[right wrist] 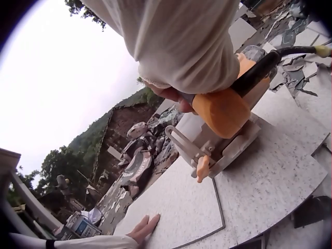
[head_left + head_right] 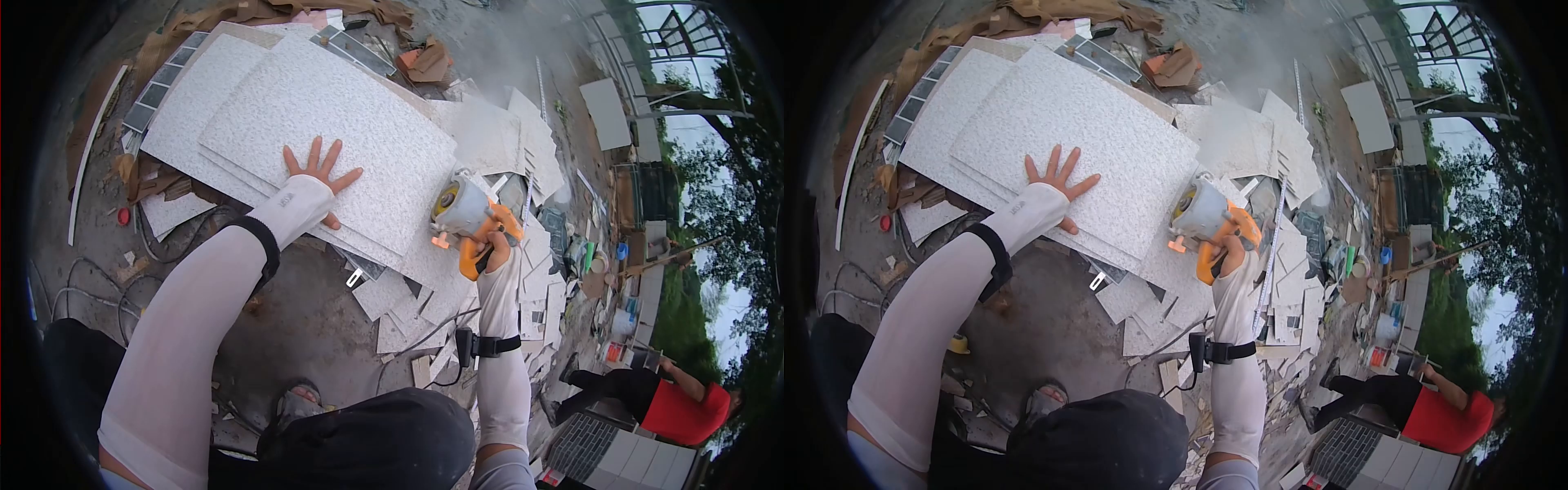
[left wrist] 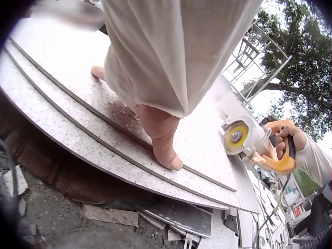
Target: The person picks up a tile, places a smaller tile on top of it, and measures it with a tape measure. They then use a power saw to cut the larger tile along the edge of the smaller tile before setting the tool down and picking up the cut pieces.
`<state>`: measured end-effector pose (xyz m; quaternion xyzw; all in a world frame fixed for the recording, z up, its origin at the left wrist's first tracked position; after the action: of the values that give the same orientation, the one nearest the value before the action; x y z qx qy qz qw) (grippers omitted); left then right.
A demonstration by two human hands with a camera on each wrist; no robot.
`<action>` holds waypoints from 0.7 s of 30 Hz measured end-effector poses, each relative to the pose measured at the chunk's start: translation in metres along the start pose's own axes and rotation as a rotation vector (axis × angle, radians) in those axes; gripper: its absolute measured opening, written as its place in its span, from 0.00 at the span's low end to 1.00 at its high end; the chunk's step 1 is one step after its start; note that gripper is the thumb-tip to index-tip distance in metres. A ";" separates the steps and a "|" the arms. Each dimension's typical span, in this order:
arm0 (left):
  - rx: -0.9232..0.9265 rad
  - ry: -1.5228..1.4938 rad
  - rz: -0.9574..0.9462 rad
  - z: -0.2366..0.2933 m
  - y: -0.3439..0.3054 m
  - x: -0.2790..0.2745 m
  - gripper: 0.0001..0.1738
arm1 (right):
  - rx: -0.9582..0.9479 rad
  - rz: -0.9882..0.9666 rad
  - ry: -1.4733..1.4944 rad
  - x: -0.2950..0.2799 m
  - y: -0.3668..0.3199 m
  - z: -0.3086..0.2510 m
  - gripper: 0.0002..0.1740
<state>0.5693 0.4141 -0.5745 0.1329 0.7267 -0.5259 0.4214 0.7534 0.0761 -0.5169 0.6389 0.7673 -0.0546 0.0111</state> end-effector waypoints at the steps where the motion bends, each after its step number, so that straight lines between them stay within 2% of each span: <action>1: 0.001 0.001 0.001 0.000 0.000 0.000 0.72 | 0.018 -0.001 0.032 0.003 -0.003 0.000 0.07; 4: -0.001 0.003 0.006 0.000 0.000 -0.001 0.72 | -0.007 0.057 0.027 0.024 -0.025 -0.031 0.07; 7: 0.010 -0.023 -0.002 0.001 -0.002 -0.001 0.72 | 0.016 0.034 0.047 0.008 -0.012 0.002 0.07; 10: -0.004 -0.018 0.003 -0.001 -0.001 0.000 0.72 | -0.050 -0.053 -0.010 0.013 -0.014 -0.007 0.06; 13: -0.001 -0.024 0.015 0.000 0.000 0.000 0.72 | 0.044 -0.023 -0.067 0.014 -0.025 -0.012 0.10; 21: -0.009 -0.014 0.013 0.000 0.001 0.002 0.72 | 0.030 0.005 -0.059 0.013 -0.037 -0.009 0.09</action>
<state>0.5688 0.4143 -0.5763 0.1320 0.7252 -0.5207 0.4307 0.7148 0.0831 -0.5067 0.6390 0.7641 -0.0849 0.0241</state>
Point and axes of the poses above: each hand's wrist, its own y-axis towards the middle knuckle, its own x-axis out of the palm, z = x × y, the point moved 8 cm from there along y, towards the middle knuckle, and after that the axes turned 11 degrees about -x, right-handed, at the moved point
